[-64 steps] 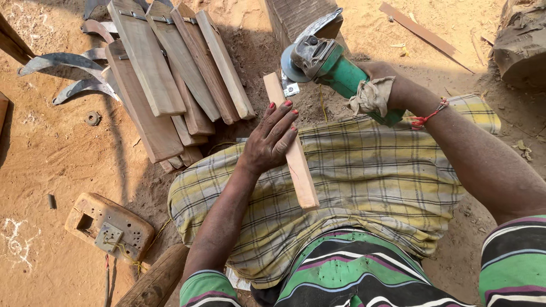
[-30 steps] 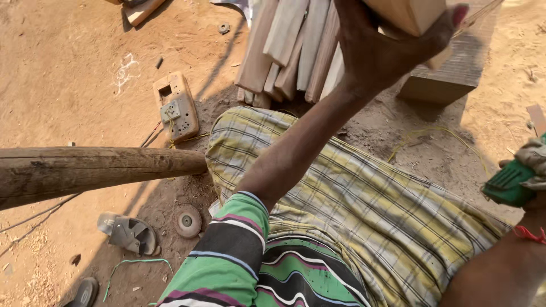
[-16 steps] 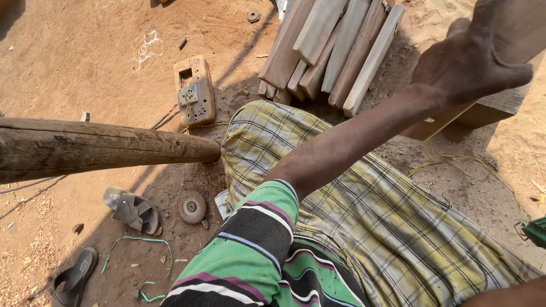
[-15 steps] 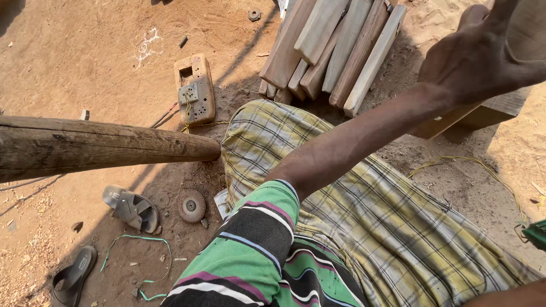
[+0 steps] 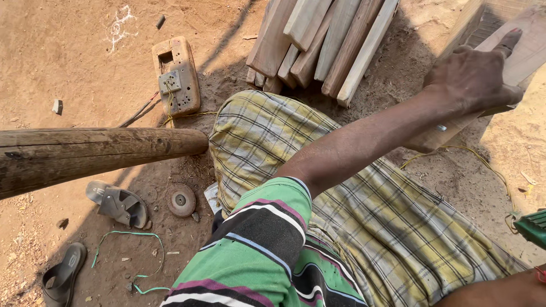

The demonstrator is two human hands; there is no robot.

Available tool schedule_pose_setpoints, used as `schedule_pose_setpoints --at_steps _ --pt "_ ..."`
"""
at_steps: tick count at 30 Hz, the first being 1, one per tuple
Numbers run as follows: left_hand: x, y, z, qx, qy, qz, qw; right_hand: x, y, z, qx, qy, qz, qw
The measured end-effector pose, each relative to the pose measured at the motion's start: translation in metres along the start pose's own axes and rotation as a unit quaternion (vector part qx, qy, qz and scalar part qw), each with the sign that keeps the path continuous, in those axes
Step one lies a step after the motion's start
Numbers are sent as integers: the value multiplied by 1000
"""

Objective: The person sits on the ground and uses a handheld angle grinder to smooth the edges and surfaces of rectangular wooden planks. They hold each plank with one hand and grind along its length, then place the finished piece aside and pick up another.

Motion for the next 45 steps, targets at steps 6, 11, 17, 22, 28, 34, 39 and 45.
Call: schedule_pose_setpoints --at_steps 6,11,17,22,28,34,39,45 --pt "-24 -9 -4 -87 35 15 996 2 -13 -21 -20 0 -5 1000" --pt "40 -22 18 48 -110 -67 990 5 -34 -32 -33 0 -3 999" --pt "198 -105 -57 -86 -486 -133 860 4 -29 -27 -33 -1 -3 999" --pt "341 -111 -239 -259 -536 -185 782 15 -28 -19 -30 -6 -7 1000" --pt "400 -101 -273 -283 -191 -247 907 30 -30 -10 -31 -17 -6 999" --pt "441 -103 -242 -35 -56 -346 936 41 -24 -2 -27 -29 -10 999" --pt "413 -89 -197 -224 56 -249 941 49 -16 7 -16 -33 -11 999" --pt "426 -82 -200 -83 63 -312 944 51 -12 8 -27 -63 -20 997"
Point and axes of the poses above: each hand's wrist, its own y-axis towards the middle knuckle, its own z-axis out of the palm, x = y × z, the point moved 8 cm from there along y, towards the middle knuckle, and after that the axes turned 3 degrees about x, right-handed, at the moved point
